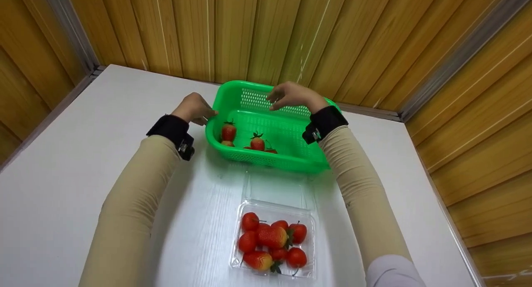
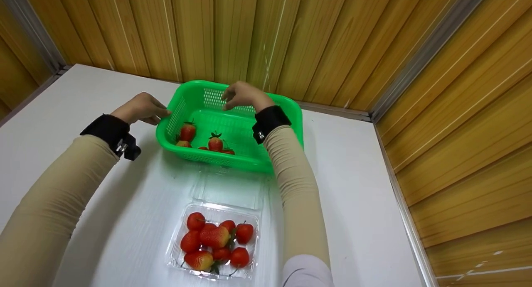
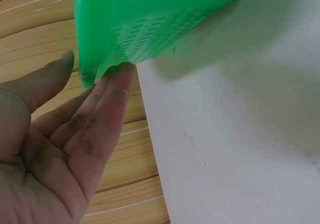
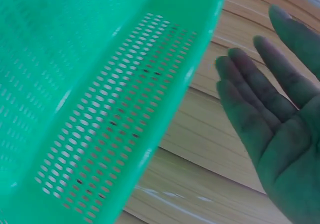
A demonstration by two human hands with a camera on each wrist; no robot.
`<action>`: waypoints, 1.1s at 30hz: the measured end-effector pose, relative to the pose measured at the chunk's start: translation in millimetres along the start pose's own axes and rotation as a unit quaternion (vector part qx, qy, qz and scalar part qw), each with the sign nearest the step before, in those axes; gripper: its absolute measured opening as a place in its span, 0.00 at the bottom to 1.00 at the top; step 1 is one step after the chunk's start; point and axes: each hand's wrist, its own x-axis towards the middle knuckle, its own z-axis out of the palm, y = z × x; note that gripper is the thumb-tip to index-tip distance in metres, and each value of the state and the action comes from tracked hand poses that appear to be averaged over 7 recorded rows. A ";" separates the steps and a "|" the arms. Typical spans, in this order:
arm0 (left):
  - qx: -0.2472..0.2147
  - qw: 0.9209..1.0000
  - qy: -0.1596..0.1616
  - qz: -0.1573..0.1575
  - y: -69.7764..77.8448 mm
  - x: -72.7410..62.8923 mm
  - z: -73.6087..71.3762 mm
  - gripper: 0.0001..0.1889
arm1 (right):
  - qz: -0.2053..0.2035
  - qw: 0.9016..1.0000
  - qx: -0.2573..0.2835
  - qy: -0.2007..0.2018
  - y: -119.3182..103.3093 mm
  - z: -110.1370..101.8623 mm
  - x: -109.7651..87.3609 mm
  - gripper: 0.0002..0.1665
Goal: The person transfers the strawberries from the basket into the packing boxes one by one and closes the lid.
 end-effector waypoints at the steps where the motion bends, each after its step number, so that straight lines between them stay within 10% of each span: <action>1: 0.000 1.000 -0.001 -0.005 0.9 0.6 0.5 0.22 | 0.007 1.000 -0.015 -0.018 3.1 3.3 2.3 0.28; 17: 0.032 0.999 0.028 -0.020 8.2 10.3 8.1 0.20 | 0.127 0.964 -0.048 -0.230 12.8 44.8 17.5 0.29; 33: 0.036 0.998 0.039 -0.019 5.6 8.4 8.1 0.19 | 0.098 0.944 -0.007 -0.315 20.1 67.3 21.0 0.05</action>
